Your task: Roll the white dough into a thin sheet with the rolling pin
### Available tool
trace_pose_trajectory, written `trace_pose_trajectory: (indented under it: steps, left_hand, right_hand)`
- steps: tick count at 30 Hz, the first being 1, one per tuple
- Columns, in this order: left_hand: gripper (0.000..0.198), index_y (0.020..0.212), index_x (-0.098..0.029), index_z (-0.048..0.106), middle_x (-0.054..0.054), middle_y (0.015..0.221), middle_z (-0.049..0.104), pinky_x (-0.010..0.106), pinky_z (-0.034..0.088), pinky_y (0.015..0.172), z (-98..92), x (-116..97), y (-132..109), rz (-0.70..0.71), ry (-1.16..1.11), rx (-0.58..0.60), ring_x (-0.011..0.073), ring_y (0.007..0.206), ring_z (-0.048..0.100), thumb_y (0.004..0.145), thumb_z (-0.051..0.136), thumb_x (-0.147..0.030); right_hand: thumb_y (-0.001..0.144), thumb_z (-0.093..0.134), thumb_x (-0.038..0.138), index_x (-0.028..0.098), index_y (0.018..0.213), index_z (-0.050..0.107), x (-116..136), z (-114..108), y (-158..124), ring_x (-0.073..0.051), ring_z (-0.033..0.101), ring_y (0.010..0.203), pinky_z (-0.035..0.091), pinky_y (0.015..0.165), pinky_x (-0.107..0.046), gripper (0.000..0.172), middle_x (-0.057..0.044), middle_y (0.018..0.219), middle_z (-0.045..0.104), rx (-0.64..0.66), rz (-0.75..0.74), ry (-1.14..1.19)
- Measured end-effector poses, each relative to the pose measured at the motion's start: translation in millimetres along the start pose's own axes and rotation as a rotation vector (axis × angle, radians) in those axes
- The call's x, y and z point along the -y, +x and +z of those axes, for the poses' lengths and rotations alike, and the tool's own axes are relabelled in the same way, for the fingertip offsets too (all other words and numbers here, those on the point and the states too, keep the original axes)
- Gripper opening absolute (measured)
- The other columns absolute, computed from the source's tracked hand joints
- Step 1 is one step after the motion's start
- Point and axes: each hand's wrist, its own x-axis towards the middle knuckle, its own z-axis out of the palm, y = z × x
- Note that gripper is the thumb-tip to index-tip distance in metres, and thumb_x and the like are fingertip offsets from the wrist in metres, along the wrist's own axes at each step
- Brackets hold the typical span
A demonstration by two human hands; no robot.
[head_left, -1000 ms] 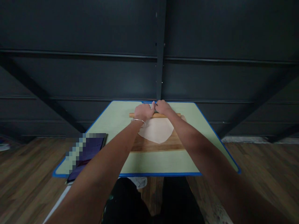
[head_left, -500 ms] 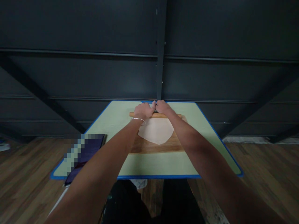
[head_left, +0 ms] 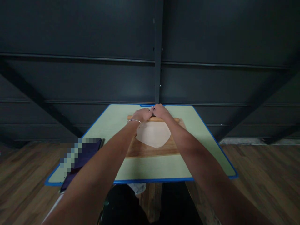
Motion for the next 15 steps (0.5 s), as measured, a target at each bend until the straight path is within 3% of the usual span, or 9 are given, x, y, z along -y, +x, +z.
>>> trace_pose_trajectory:
  steps: [12, 15]
  left_hand:
    - [0.079, 0.120, -0.013, 0.079, 0.022, 0.126, 0.075, 0.047, 0.052, 0.097, 4.8, -10, -36, -0.092, 0.083, -0.103, 0.0367, 0.118, 0.070, 0.107, 0.013, -0.056]
    - [0.070, 0.122, -0.013, 0.076, 0.022, 0.122, 0.076, 0.050, 0.049, 0.097, 9.5, -11, -49, -0.038, 0.119, -0.156, 0.0365, 0.115, 0.071, 0.108, 0.016, -0.046]
  right_hand:
    - [0.107, 0.051, 0.034, 0.013, 0.125, 0.075, 8, -1, -24, -0.023, 0.066, 0.125, 0.045, 0.101, -0.025, 0.037, -0.020, 0.132, 0.072, 0.023, -0.015, -0.037]
    - [0.106, 0.052, 0.038, 0.013, 0.123, 0.076, 10, 1, -31, -0.024, 0.068, 0.123, 0.046, 0.097, -0.025, 0.039, -0.021, 0.131, 0.072, 0.022, 0.017, -0.047]
